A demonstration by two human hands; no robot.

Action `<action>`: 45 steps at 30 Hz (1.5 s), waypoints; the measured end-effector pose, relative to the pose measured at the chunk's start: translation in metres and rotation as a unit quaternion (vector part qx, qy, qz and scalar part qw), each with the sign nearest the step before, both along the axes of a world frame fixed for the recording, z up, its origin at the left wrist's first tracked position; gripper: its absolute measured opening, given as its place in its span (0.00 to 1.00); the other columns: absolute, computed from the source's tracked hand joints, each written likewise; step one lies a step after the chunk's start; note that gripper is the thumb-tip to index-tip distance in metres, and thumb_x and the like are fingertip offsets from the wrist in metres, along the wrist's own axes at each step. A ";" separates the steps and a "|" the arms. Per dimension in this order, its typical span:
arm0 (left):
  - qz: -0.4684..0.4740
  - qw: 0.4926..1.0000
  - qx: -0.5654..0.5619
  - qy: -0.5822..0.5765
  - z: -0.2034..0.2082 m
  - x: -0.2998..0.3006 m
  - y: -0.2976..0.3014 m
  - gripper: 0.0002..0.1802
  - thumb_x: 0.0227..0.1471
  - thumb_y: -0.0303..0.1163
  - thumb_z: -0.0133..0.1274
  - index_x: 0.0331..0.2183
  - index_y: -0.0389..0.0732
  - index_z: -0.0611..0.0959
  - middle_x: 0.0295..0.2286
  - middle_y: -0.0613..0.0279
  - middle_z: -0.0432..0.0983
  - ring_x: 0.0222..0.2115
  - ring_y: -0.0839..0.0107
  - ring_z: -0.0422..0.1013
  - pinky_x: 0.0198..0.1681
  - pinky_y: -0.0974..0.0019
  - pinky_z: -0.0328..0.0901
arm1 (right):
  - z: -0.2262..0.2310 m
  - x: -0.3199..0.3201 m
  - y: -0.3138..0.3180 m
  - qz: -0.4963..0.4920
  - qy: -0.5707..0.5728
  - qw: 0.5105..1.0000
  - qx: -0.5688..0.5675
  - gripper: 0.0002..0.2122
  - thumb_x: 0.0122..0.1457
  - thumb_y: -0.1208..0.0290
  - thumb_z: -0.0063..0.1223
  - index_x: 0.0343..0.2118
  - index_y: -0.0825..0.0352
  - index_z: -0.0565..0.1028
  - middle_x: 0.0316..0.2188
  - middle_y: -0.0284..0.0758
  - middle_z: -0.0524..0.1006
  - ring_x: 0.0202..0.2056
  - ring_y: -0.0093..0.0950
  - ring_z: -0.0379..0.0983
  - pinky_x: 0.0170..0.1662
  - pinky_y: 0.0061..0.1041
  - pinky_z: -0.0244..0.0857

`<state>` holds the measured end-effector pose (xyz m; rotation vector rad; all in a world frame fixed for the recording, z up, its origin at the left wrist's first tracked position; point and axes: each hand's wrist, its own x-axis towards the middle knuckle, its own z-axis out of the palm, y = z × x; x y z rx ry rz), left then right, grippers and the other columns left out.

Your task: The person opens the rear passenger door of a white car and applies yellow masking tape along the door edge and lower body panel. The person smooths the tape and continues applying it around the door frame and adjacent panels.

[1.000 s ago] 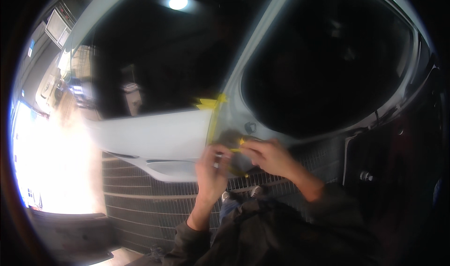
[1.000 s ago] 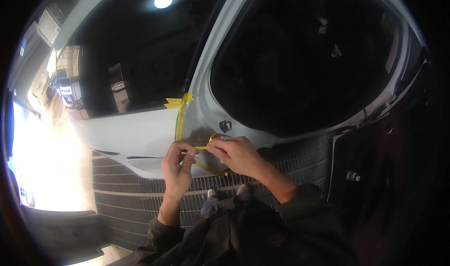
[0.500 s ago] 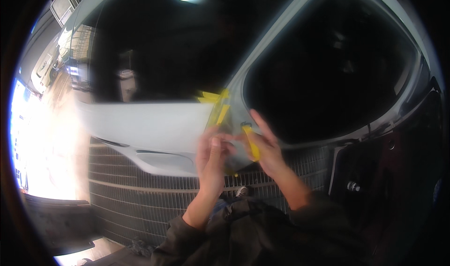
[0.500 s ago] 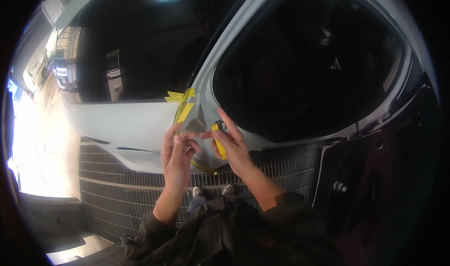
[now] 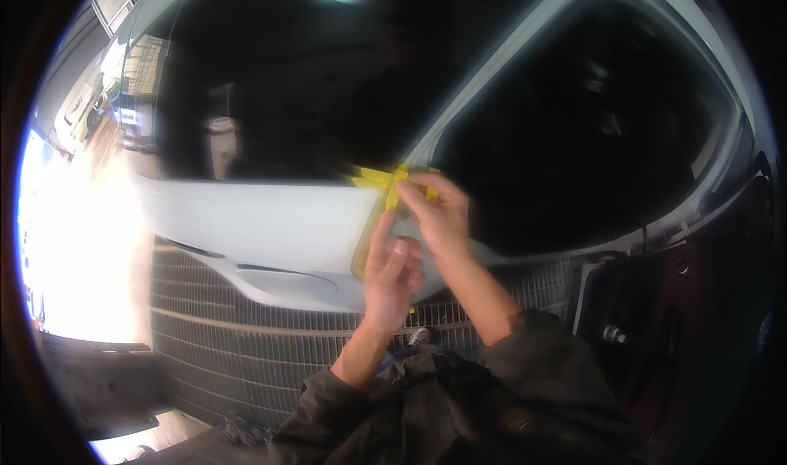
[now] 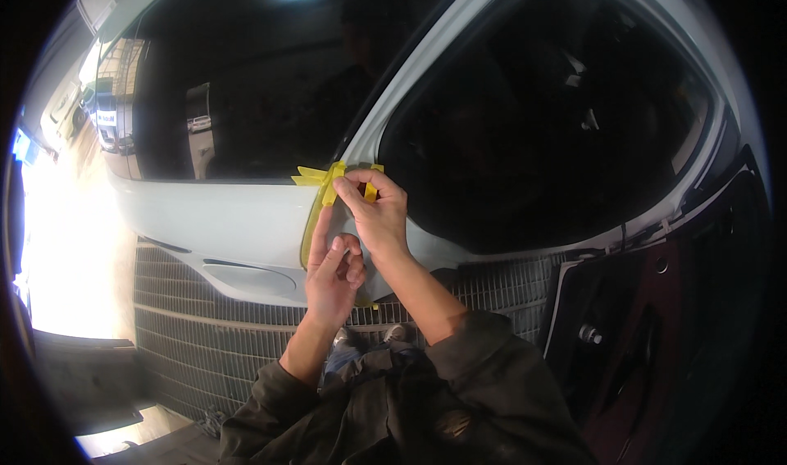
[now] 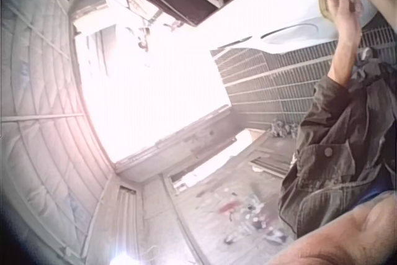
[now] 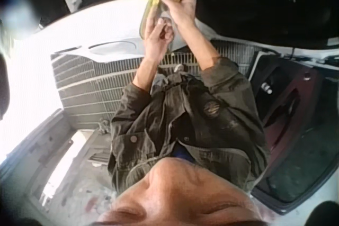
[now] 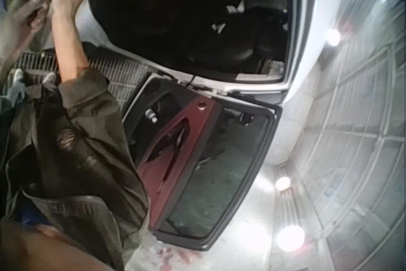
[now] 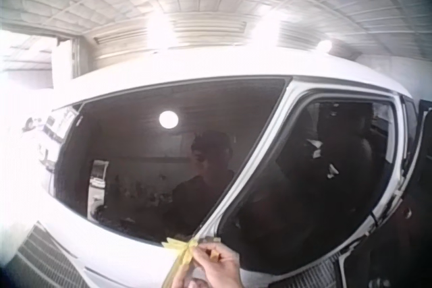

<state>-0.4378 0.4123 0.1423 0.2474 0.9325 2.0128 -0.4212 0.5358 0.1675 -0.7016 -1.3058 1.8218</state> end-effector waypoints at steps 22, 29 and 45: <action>-0.029 0.984 -0.103 0.139 -0.013 0.031 -0.058 0.34 0.66 0.25 0.49 0.68 0.39 0.57 0.37 0.55 0.82 0.25 0.79 0.69 0.26 0.78 0.62 | -0.021 0.003 -0.027 0.020 -0.023 1.000 -0.003 0.12 0.55 0.70 0.71 0.34 0.66 0.75 0.28 0.24 0.73 0.31 0.16 0.66 0.35 0.18 0.63; -0.031 0.968 -0.191 0.163 -0.017 0.036 -0.109 0.24 0.64 0.24 0.53 0.60 0.38 0.69 0.37 0.57 0.82 0.25 0.80 0.70 0.28 0.77 0.64 | -0.076 0.058 -0.054 0.094 -0.027 0.995 0.024 0.15 0.51 0.75 0.73 0.38 0.66 0.74 0.31 0.27 0.71 0.32 0.16 0.66 0.37 0.16 0.66; -0.312 0.887 -0.190 0.282 -0.074 0.057 -0.177 0.13 0.62 0.23 0.53 0.49 0.35 0.78 0.29 0.61 0.80 0.22 0.80 0.68 0.25 0.75 0.64 | -0.157 0.410 -0.240 -0.387 -0.285 0.862 -0.159 0.14 0.66 0.57 0.59 0.36 0.65 0.81 0.26 0.29 0.80 0.23 0.16 0.72 0.26 0.17 0.66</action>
